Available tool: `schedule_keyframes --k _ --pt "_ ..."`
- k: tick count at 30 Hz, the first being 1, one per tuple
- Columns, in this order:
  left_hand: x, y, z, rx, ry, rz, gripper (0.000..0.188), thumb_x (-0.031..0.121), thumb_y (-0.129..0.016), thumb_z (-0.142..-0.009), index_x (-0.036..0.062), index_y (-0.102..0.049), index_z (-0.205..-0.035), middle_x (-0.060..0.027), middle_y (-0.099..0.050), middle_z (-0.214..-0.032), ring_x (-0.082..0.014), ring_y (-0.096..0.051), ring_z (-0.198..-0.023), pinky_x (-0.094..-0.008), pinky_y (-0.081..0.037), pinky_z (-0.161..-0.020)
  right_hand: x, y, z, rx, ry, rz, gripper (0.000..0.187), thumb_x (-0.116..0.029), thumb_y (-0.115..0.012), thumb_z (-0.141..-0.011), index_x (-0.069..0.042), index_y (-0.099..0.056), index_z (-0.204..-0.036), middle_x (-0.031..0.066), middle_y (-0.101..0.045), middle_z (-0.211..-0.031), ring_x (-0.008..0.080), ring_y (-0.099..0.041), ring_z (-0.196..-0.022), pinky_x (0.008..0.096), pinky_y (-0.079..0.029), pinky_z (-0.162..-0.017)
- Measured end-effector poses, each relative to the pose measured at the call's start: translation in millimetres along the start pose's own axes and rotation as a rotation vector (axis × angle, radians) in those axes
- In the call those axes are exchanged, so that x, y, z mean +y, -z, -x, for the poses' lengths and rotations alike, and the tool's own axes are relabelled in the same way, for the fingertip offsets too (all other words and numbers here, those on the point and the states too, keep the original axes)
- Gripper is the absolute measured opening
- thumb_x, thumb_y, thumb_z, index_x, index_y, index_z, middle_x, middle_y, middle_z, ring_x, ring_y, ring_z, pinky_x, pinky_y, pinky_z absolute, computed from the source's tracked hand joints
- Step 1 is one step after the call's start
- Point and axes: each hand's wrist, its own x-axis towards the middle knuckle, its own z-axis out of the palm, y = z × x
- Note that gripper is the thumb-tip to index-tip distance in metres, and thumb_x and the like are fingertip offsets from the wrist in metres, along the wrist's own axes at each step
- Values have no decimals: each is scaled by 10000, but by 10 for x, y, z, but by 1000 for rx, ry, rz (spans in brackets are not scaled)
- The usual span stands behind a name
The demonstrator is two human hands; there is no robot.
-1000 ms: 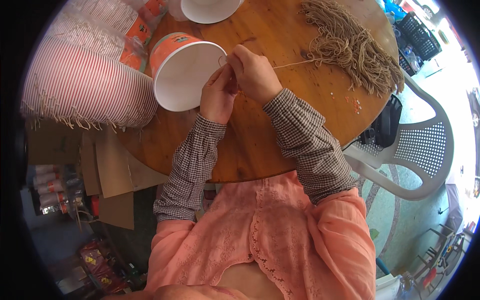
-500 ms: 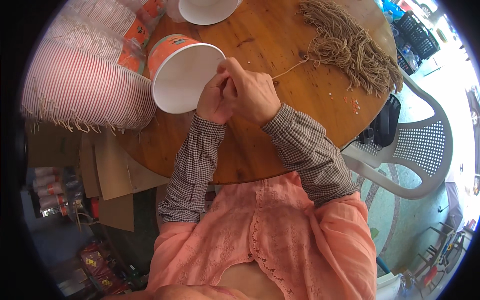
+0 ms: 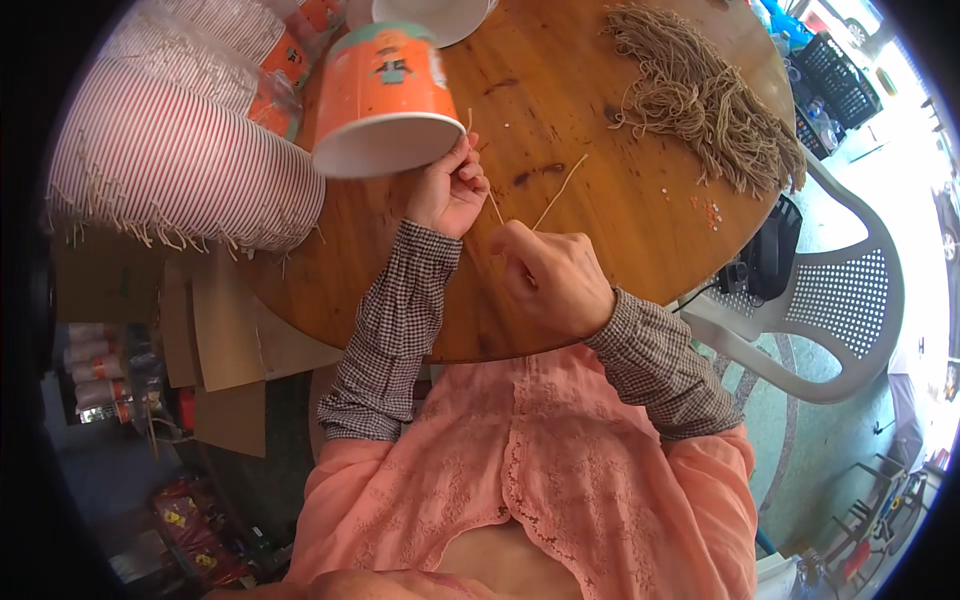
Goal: The person attaches handles to paper cups by threading strings through holes, tying them by hand, and stacking the finished cups onto a pile.
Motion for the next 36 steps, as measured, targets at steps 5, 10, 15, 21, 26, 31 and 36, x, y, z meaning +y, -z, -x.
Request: schedule_keyframes --k 5,10,15,21,26,31,36 --pt "53 55 -119 117 2 74 169 192 -690 -869 57 -610 -933 27 -519 -721 -110 -508 -642 -258 -438 -634 -93 -28 -43 -59 -65 -177 156 24 -537 -792 -24 -564 -937 127 -553 -622 256 -584 -528 327 -450 -494" --pt "398 102 -213 223 -546 -395 120 136 -660 -860 45 -587 -835 -18 -571 -713 -115 -529 -580 -251 -439 -570 -326 231 -263 -368 -164 -714 159 19 -492 -859 9 -637 -925 49 -660 -768 116 -615 -673 268 -488 -606" --pt "847 481 -313 198 -982 -853 76 30 -620 -865 -34 -582 -852 -117 -598 -1131 -159 -611 -941 -266 -510 -780 -389 614 -704 -226 -99 -942 220 47 -496 -885 6 -611 -1068 63 -687 -967 55 -590 -698 203 -481 -605" --pt "986 456 -290 199 -1503 -1493 66 -20 -635 -826 -41 -598 -875 -138 -569 -1227 -277 -594 -1090 -336 -510 -894 -10 686 -1116 160 -15 -1199 189 -52 -543 -942 -1 -586 -1118 150 -695 -1027 47 -541 -561 179 -447 -496" --pt "1116 478 -287 250 -1591 -1584 101 -5 -619 -833 -28 -599 -930 -155 -550 -1239 -316 -583 -1098 -378 -508 -911 299 648 -1391 411 -17 -1115 174 -94 -523 -961 8 -615 -1068 139 -692 -1010 54 -488 -530 184 -396 -471" --pt "1254 683 -381 315 -1561 -1744 132 22 -604 -856 -15 -604 -983 -157 -562 -1193 -321 -587 -1080 -389 -513 -875 395 200 -1289 234 -245 -880 133 -107 -590 -927 13 -648 -938 80 -705 -820 58 -549 -522 196 -433 -465" --pt "1035 283 -164 359 -1799 -1521 101 50 -584 -889 -8 -615 -966 -154 -608 -1024 -291 -619 -917 -374 -512 -746 443 -110 -1143 95 -127 -553 147 -102 -616 -917 40 -640 -945 38 -671 -775 79 -595 -635 231 -487 -560"
